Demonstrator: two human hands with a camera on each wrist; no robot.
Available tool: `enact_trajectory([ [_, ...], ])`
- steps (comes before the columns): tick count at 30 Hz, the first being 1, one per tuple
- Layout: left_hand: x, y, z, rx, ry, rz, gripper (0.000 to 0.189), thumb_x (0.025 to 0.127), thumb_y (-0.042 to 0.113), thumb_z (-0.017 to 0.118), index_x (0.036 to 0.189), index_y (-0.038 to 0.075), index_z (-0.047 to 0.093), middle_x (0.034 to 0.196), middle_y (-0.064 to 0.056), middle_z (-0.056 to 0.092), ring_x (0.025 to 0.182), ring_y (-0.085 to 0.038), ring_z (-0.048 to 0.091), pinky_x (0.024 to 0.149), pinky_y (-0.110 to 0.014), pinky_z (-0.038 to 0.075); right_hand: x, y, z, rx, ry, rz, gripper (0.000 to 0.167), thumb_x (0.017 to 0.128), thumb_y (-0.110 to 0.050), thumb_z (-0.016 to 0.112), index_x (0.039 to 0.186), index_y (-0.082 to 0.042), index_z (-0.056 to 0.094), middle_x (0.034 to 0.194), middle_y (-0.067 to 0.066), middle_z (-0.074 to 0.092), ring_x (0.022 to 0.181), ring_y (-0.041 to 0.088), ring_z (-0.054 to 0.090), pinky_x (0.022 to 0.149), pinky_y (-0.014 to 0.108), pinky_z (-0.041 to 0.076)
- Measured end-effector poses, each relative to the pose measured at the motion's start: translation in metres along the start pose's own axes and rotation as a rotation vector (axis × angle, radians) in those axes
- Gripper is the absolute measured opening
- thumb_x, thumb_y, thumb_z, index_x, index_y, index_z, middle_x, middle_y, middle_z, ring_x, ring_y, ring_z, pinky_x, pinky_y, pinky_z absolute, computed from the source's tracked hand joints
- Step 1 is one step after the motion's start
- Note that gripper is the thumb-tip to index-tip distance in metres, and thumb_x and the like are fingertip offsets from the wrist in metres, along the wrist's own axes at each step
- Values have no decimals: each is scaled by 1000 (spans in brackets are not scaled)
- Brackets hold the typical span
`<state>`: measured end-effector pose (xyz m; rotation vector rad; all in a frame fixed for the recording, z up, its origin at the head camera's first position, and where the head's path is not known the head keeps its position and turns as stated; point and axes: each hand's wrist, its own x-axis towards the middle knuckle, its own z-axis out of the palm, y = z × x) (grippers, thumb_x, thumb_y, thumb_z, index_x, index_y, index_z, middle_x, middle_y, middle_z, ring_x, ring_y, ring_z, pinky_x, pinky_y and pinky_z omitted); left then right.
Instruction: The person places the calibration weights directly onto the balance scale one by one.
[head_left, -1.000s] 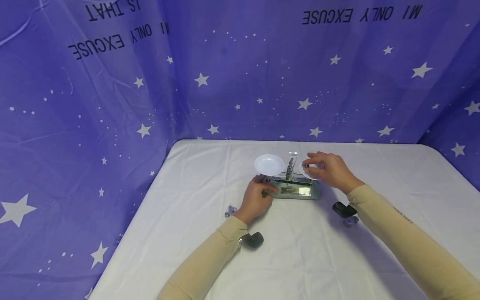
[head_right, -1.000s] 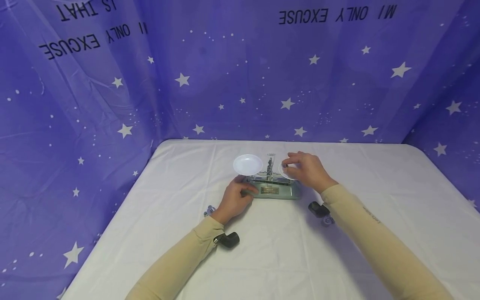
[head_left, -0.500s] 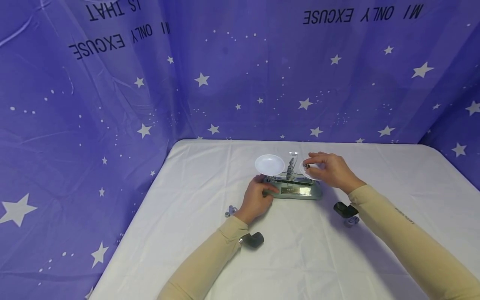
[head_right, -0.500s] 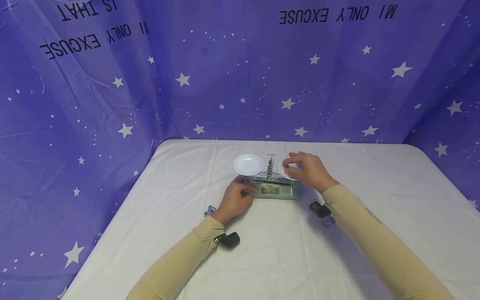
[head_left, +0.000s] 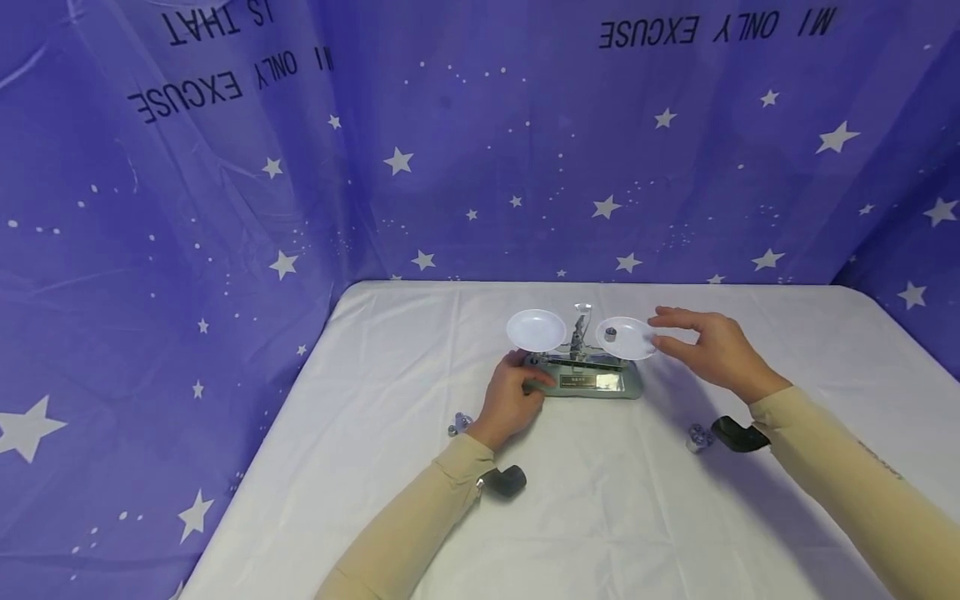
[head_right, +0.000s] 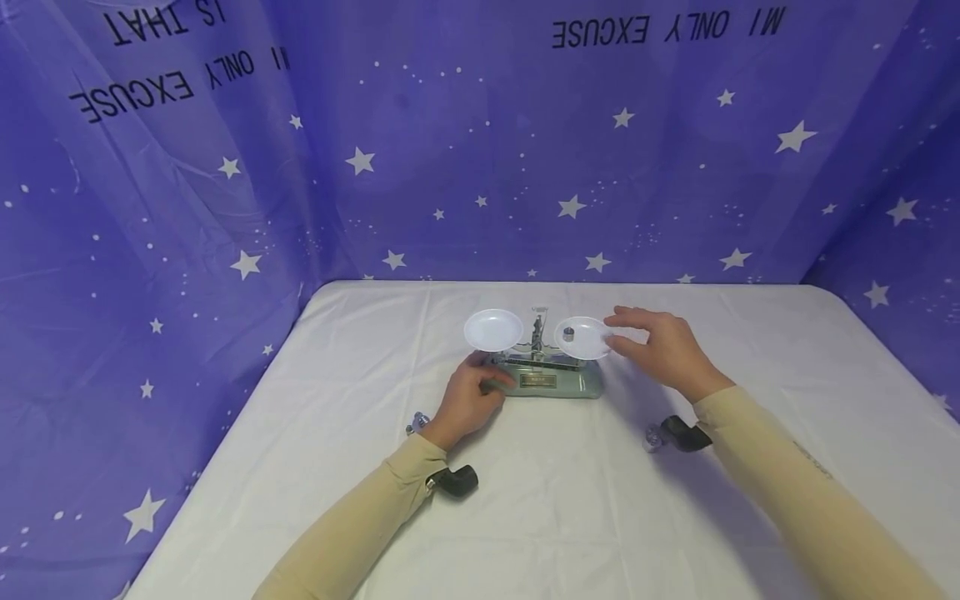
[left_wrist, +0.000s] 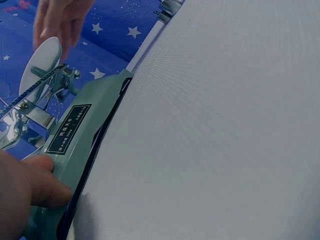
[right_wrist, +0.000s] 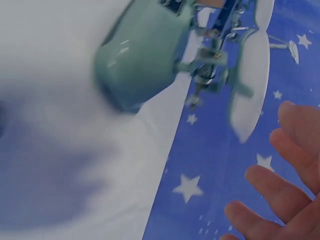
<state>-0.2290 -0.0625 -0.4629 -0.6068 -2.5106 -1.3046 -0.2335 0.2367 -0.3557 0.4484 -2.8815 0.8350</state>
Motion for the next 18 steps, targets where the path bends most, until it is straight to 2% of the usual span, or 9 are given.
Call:
enact_trajectory([
  [1,0,0,0,-3,2,3,21,74,-8,65,84,3,79,138,-23,62,135,-39,55,117,-49,42,-5,4,-2,-3,-2,11,40,96,-26,69,131,-7,68,151,18,54,122,44,58,76,35,44],
  [4,0,0,0,-7,1,7,21,74,-8,65,84,3,79,138,-23,62,134,-38,55,117,-49,42,-23,18,-8,-26,1,31,41,97,-30,68,131,-8,68,150,19,55,104,27,64,69,29,44],
  [6,0,0,0,-7,1,4,21,74,-9,65,84,2,79,138,-23,62,134,-38,55,117,-48,41,-33,26,-11,-39,9,38,40,97,-31,68,131,-9,69,148,21,56,86,17,60,65,26,43],
  [8,0,0,0,-2,3,5,20,74,-9,65,83,3,79,139,-23,61,134,-38,55,117,-49,41,-42,34,-13,-47,23,41,40,97,-31,68,130,-9,69,147,22,57,80,15,56,60,23,40],
  [10,0,0,0,-2,6,8,20,74,-9,65,83,3,79,139,-23,61,134,-38,55,117,-49,41,-50,40,-14,-46,25,52,39,97,-29,68,130,-8,69,146,24,57,92,26,64,62,22,40],
  [12,-1,0,0,1,8,7,20,74,-9,65,83,3,79,139,-23,61,133,-37,55,117,-49,42,-56,45,-14,-45,22,65,40,96,-29,69,130,-7,69,146,24,57,114,39,62,63,20,40],
  [14,-1,0,1,3,9,0,21,74,-8,65,83,3,79,138,-22,62,133,-37,56,117,-48,42,-63,49,-14,-49,19,73,40,96,-29,69,130,-7,69,146,24,57,117,35,62,63,20,39],
  [16,0,0,2,3,9,-8,21,74,-8,65,84,4,79,138,-22,62,133,-37,56,117,-47,42,-69,54,-13,-46,16,73,39,96,-26,70,130,-7,69,145,25,57,88,18,63,57,22,38],
  [18,0,1,3,3,9,-9,21,74,-8,65,83,4,79,138,-22,62,132,-36,56,117,-46,42,-76,58,-13,-48,24,62,38,95,-24,71,128,-6,70,143,26,58,67,3,48,52,24,35],
])
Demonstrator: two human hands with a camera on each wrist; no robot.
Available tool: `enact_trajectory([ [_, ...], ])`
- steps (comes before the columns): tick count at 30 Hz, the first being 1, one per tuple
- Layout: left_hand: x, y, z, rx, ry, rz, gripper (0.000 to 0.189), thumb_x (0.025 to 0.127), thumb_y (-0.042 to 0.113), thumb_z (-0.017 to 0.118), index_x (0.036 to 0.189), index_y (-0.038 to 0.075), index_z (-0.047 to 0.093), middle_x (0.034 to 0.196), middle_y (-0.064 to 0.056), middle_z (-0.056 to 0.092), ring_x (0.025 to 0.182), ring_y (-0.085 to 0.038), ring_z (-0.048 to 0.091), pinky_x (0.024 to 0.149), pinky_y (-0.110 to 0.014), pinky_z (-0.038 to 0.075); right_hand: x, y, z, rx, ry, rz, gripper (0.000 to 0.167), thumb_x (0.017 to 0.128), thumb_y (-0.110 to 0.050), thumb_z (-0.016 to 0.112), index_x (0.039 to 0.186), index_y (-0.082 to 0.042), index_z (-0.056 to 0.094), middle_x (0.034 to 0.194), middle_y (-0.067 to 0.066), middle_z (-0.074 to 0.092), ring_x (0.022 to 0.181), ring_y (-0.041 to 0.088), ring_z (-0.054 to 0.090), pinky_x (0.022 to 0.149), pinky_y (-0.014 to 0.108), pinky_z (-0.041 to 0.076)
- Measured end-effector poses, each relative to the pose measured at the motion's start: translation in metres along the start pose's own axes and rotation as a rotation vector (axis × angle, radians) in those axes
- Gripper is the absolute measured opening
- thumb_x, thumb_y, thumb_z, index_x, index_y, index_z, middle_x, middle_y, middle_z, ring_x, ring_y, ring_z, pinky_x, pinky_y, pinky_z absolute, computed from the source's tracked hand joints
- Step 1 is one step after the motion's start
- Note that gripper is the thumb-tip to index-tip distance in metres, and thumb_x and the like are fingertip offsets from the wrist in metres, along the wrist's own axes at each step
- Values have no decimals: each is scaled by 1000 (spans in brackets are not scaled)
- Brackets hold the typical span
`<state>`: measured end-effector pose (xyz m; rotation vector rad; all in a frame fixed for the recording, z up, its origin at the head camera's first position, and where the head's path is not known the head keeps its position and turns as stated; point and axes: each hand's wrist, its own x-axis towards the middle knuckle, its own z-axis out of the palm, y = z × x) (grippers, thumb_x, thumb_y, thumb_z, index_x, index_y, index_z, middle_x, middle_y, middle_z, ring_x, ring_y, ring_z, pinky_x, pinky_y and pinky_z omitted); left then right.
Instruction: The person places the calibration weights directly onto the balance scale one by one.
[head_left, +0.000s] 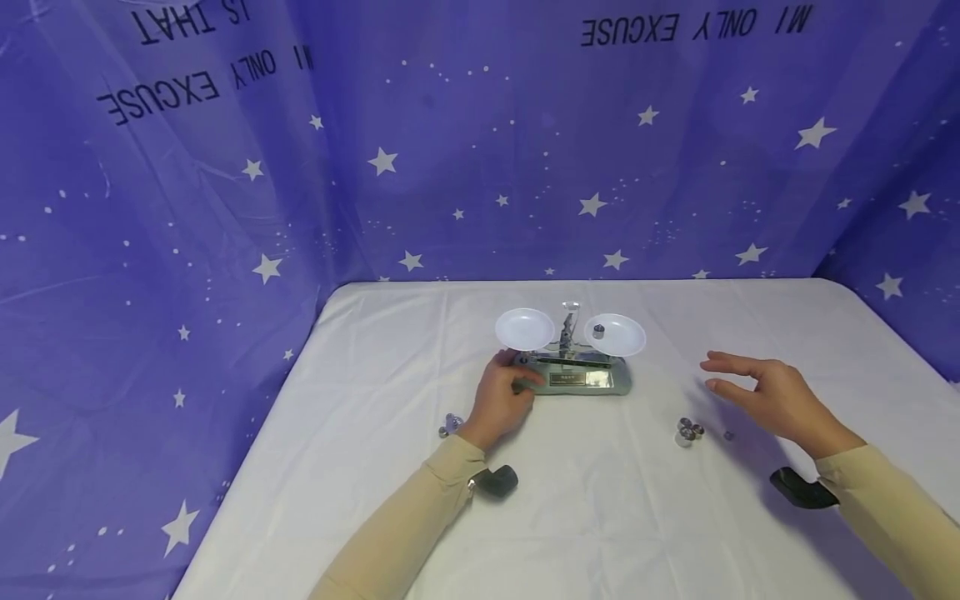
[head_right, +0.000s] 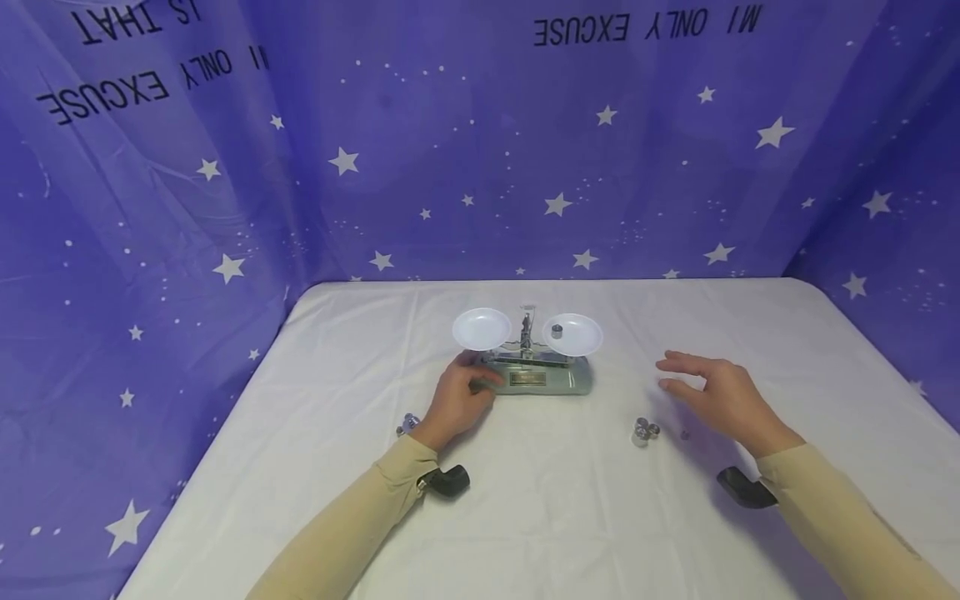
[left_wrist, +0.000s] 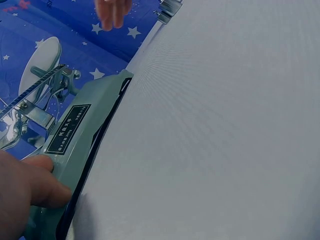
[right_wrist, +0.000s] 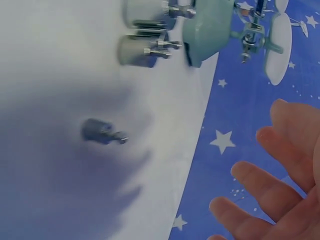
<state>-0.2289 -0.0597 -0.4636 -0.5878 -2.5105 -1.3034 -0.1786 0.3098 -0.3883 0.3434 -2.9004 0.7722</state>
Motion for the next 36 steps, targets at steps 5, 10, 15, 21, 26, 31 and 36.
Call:
enact_trajectory([
  [5,1,2,1,-7,8,12,21,73,-8,64,82,4,79,137,-22,62,131,-37,57,115,-47,43,-15,14,2,-44,54,-49,33,92,-18,73,122,-5,73,136,28,62,80,-7,52,54,23,36],
  [10,1,2,3,-9,11,11,22,73,-9,64,82,3,79,135,-22,63,130,-36,57,114,-47,44,-29,28,7,-119,30,-57,33,92,-18,72,121,-1,72,136,34,60,114,54,62,77,51,55],
  [15,1,3,1,-8,18,22,21,73,-9,64,81,3,79,133,-22,64,128,-36,59,113,-46,45,-37,39,16,-83,9,-77,30,91,-11,71,116,5,73,137,40,54,123,67,47,96,77,38],
  [21,0,2,0,-5,21,30,21,72,-8,63,81,3,79,135,-23,63,129,-37,59,114,-47,44,-41,44,23,-57,10,-86,27,89,-6,72,113,6,73,136,43,52,123,70,43,101,82,28],
  [26,-1,2,-1,-20,11,11,21,73,-8,63,82,3,79,138,-23,61,133,-38,56,116,-48,42,-43,46,28,-76,-31,-50,27,88,-9,73,112,4,75,136,43,52,123,71,43,97,82,32],
  [31,0,2,-1,-17,13,11,21,73,-8,62,81,2,79,138,-24,61,133,-38,56,116,-48,42,-44,47,30,-98,-43,-39,28,85,-11,76,110,3,76,135,42,54,122,70,44,94,81,35],
  [36,0,1,0,-22,10,1,21,73,-8,63,82,1,79,139,-24,60,134,-39,55,117,-48,41,-44,46,30,-113,-48,-39,26,84,-12,77,107,1,77,134,39,57,122,69,46,93,78,39],
])
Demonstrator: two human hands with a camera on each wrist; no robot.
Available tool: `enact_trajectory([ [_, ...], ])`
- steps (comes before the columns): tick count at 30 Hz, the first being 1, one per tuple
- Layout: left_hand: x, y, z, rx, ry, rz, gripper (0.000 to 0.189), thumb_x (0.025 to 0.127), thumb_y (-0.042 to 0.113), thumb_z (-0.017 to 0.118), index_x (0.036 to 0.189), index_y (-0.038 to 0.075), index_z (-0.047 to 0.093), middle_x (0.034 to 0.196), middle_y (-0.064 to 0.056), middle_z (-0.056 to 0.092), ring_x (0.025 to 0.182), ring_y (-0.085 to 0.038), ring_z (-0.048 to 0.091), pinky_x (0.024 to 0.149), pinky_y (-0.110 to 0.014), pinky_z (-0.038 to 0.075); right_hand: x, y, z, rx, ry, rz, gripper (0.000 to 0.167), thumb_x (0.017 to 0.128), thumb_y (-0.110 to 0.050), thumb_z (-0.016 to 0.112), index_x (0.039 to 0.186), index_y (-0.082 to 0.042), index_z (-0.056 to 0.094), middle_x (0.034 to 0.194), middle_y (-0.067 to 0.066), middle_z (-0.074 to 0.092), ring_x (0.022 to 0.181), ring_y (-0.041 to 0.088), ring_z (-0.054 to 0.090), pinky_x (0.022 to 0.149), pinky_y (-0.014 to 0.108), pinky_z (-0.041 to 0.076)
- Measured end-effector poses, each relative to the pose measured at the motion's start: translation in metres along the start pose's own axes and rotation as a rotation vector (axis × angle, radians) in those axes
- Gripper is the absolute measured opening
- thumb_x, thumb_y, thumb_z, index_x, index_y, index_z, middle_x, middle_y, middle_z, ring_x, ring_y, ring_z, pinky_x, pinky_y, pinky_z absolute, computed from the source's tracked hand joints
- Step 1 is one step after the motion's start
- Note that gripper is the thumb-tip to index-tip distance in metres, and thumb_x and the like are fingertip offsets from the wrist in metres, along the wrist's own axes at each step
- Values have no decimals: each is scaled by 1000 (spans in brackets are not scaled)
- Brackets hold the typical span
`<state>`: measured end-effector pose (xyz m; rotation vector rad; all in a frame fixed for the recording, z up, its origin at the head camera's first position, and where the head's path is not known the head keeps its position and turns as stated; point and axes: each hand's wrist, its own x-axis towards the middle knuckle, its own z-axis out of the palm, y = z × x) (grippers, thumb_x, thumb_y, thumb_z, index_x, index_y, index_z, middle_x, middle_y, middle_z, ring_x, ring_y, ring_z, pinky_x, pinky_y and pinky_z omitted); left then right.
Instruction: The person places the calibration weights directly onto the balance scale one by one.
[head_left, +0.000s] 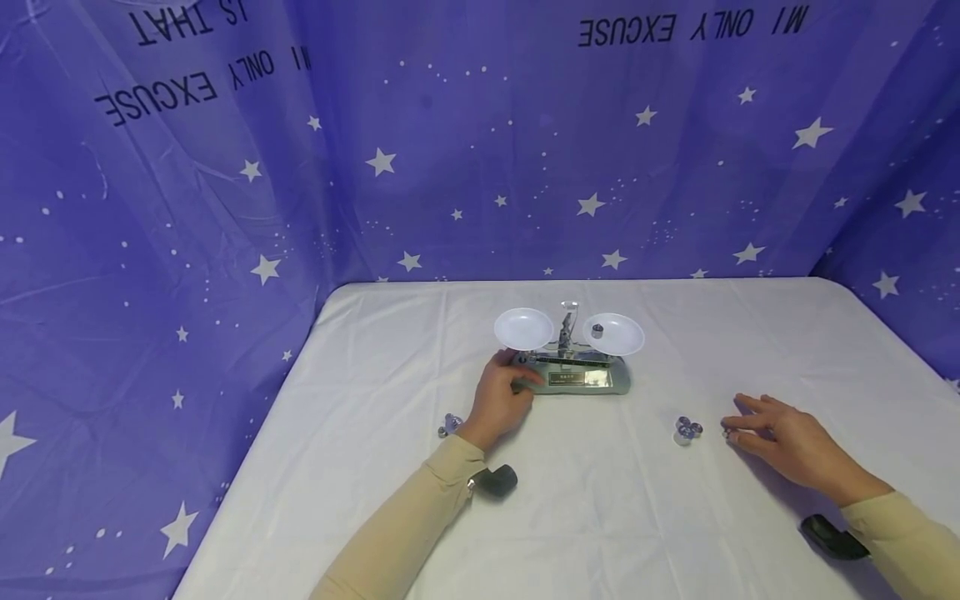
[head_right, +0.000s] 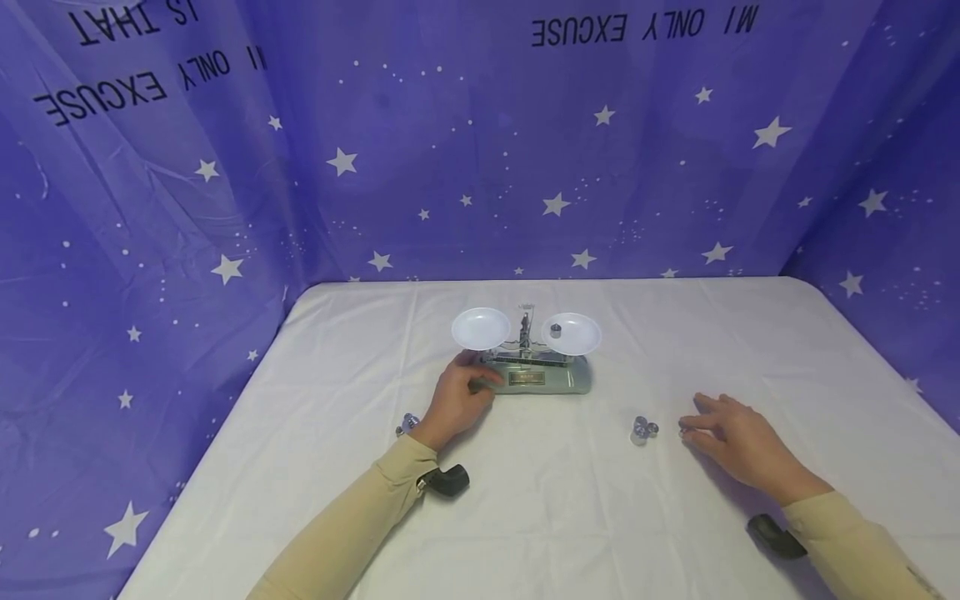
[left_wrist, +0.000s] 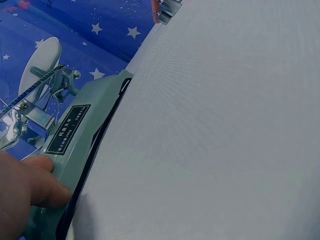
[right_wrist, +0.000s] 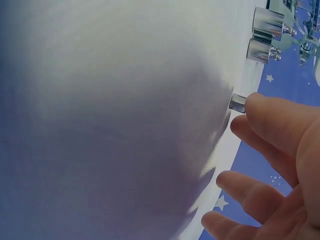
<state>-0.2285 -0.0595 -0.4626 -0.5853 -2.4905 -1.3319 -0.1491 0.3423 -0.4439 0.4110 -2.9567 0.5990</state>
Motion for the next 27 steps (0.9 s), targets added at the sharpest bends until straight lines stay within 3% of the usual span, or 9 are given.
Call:
enact_trajectory([
  [11,0,0,-1,0,5,19,22,72,-9,63,83,1,79,139,-26,60,134,-41,55,116,-49,42,1,-1,-2,18,-48,41,27,86,-13,76,109,0,77,137,38,55,125,68,43,96,77,37],
  [18,-1,0,-1,-5,-7,-3,21,73,-9,63,83,1,78,142,-26,58,136,-41,53,117,-50,40,1,-2,-1,22,-33,35,24,84,-12,77,106,-1,79,135,37,57,124,68,44,96,77,37],
  [27,-1,-1,-1,15,2,12,21,73,-7,63,82,2,79,139,-23,61,134,-38,55,115,-48,42,1,-5,-1,36,-45,49,27,86,-14,77,109,0,78,136,37,57,126,67,44,97,77,37],
])
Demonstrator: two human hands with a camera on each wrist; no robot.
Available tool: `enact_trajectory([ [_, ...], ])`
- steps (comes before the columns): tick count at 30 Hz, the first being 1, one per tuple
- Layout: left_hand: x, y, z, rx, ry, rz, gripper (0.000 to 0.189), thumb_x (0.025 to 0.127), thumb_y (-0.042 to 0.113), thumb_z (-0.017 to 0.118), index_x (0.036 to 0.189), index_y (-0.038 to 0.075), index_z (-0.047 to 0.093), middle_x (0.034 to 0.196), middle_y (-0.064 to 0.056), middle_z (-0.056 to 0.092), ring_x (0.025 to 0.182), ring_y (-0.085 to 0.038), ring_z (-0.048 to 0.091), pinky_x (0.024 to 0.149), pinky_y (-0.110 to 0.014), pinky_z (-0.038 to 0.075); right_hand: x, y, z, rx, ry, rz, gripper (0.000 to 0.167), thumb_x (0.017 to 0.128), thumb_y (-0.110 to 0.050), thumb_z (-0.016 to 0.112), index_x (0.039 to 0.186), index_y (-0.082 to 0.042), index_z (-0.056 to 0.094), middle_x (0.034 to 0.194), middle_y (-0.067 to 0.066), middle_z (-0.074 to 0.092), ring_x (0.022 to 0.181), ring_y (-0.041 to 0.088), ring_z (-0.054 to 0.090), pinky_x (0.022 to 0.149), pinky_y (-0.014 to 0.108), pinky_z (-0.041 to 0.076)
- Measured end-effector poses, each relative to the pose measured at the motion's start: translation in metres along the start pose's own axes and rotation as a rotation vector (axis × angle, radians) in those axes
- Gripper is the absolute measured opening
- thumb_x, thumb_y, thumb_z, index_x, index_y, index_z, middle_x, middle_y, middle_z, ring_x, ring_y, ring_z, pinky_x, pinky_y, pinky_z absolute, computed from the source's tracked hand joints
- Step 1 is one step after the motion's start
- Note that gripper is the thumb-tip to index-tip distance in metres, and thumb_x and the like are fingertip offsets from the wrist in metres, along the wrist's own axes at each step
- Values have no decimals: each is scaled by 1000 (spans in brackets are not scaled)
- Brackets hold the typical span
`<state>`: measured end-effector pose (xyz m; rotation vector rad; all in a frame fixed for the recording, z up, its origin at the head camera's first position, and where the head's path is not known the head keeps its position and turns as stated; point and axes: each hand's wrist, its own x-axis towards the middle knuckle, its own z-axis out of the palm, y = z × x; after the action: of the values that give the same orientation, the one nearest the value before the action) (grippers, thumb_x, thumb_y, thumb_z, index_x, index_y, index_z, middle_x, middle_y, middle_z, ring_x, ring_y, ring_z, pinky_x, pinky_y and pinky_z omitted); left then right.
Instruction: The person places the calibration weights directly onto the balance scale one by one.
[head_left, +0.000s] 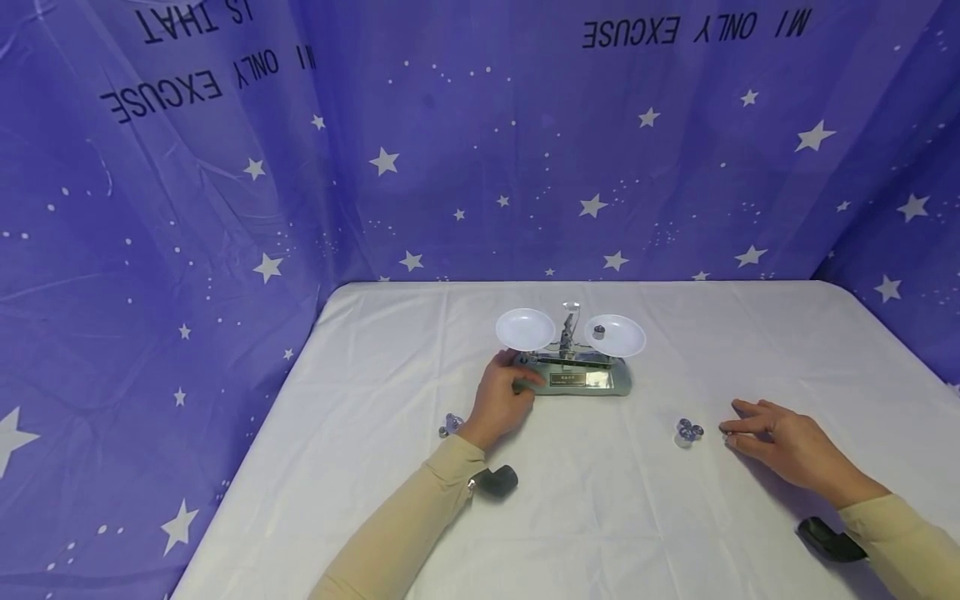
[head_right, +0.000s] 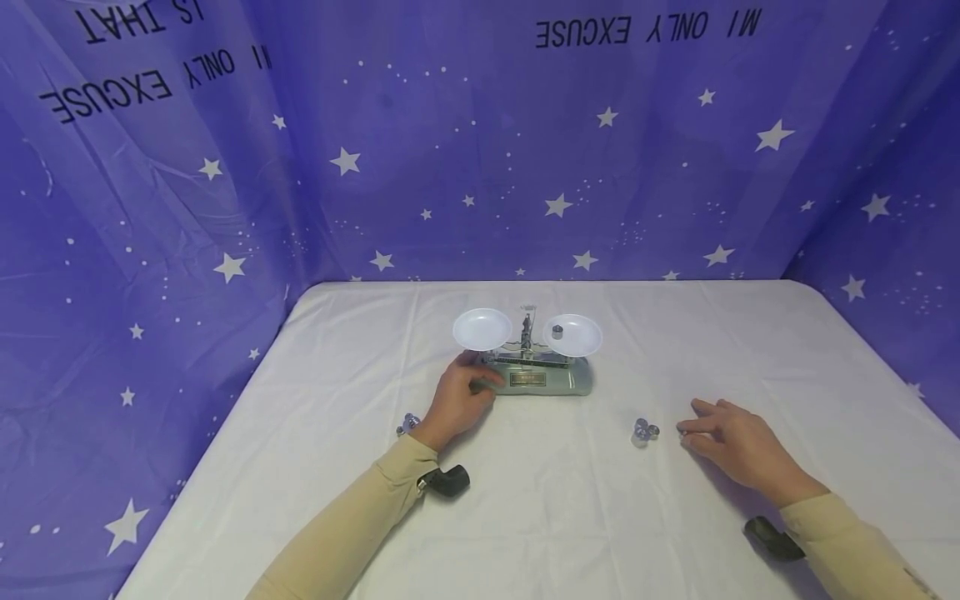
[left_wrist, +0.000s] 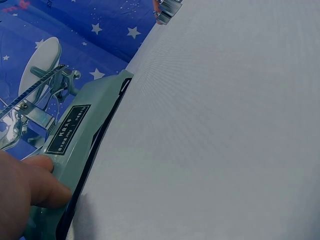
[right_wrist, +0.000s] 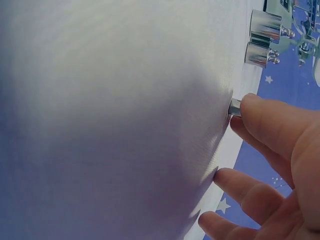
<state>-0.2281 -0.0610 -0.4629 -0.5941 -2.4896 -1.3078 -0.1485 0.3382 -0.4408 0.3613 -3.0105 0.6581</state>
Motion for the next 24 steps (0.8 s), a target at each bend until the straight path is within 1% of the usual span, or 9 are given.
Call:
enact_trajectory([
  [7,0,0,0,-11,-7,-21,21,73,-8,63,83,2,79,142,-24,58,136,-38,54,117,-49,41,0,-1,0,9,3,-3,24,86,-12,76,107,-1,78,135,38,56,126,68,43,97,78,36],
  [14,0,0,1,-18,-11,-33,20,74,-8,63,83,2,79,143,-24,57,138,-38,52,118,-48,41,-1,0,1,-3,35,-22,21,84,-9,77,103,-3,80,131,37,60,123,67,47,94,76,39],
  [19,0,1,0,-27,-22,-40,21,74,-9,64,84,2,79,144,-22,57,139,-37,51,120,-47,39,-1,-1,-1,-10,23,2,22,86,-9,75,106,-3,79,132,35,60,124,66,47,96,76,39],
  [21,0,1,0,-30,-22,-38,21,74,-9,64,84,2,79,144,-23,57,139,-37,51,120,-47,39,-1,-2,-1,-15,34,0,21,87,-10,75,107,-3,79,131,34,62,124,64,49,95,74,40],
  [23,0,1,0,-27,-17,-32,21,74,-9,64,83,2,79,144,-23,58,138,-38,52,119,-48,39,-2,-2,-1,-21,65,-7,21,87,-11,75,107,-4,79,129,31,65,121,59,54,93,70,44],
  [24,0,1,0,-25,-15,-30,20,74,-8,64,83,2,79,143,-24,58,138,-38,52,119,-48,40,-2,-2,-1,-30,89,-12,21,87,-12,76,107,-6,79,127,28,68,123,47,61,95,61,49],
])
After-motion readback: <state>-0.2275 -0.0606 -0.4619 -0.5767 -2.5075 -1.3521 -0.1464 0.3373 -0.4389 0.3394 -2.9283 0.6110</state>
